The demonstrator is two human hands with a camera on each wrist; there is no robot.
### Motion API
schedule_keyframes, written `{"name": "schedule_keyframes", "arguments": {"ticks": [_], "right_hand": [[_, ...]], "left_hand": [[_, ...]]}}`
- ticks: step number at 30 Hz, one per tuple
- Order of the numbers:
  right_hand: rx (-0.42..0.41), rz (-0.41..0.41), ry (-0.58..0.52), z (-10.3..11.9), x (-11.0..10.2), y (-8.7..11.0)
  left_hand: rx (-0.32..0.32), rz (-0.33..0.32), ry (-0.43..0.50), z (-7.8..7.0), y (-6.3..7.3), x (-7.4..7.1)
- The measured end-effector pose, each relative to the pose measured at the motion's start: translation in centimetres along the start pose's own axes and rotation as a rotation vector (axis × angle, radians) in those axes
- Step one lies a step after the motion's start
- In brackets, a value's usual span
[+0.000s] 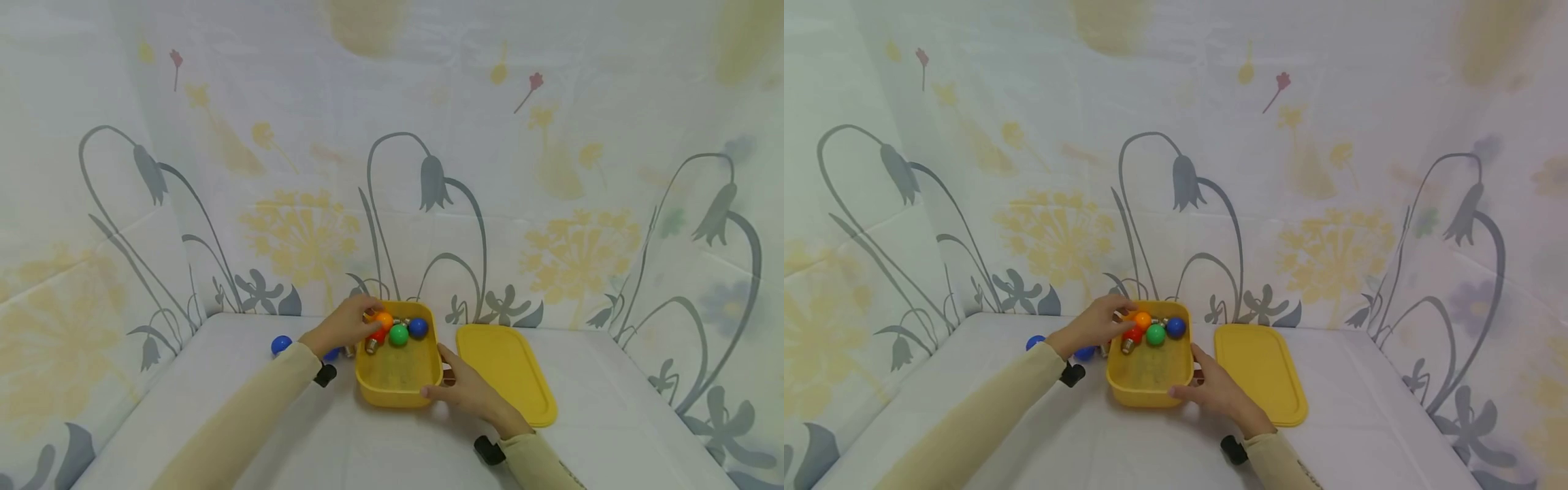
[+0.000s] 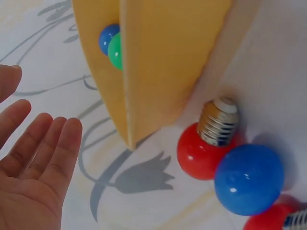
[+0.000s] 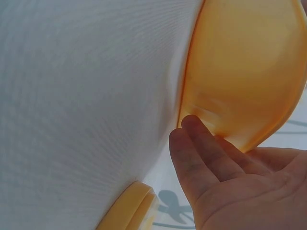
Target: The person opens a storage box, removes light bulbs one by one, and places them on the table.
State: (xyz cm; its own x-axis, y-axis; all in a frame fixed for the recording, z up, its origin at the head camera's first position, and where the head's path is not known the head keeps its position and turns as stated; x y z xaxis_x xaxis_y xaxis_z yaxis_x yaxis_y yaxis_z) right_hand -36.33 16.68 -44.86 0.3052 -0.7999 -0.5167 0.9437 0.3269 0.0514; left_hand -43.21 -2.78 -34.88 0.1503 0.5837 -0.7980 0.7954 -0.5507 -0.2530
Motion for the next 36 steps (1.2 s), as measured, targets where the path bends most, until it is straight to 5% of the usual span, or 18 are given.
{"name": "schedule_keyframes", "arguments": {"ticks": [10,21,36], "right_hand": [[-0.011,0.008,0.004,0.0,0.0,0.0],[-0.012,0.007,-0.015,0.0,-0.1,0.1],[-0.040,0.014,-0.022,0.5,-0.1,0.4]], "left_hand": [[-0.029,0.079,0.006,-0.8,-2.1,1.5],[-0.130,0.164,0.055,0.4,-3.6,4.0],[-0.135,0.157,-0.003,-0.2,-5.2,5.5]]}}
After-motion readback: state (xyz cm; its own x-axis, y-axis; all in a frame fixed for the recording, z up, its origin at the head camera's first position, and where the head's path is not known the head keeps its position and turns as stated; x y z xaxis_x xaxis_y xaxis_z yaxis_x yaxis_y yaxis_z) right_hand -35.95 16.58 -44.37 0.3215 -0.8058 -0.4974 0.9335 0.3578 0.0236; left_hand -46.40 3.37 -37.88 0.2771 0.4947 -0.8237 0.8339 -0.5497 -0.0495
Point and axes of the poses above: each hand's wrist, its own y-axis away from the middle knuckle, its own x-axis out of the palm, z = x × y, the point moved 9 cm from there along -y, towards the middle knuckle, and after that the axes turned 1 degree about z, right-handed, at the moved point
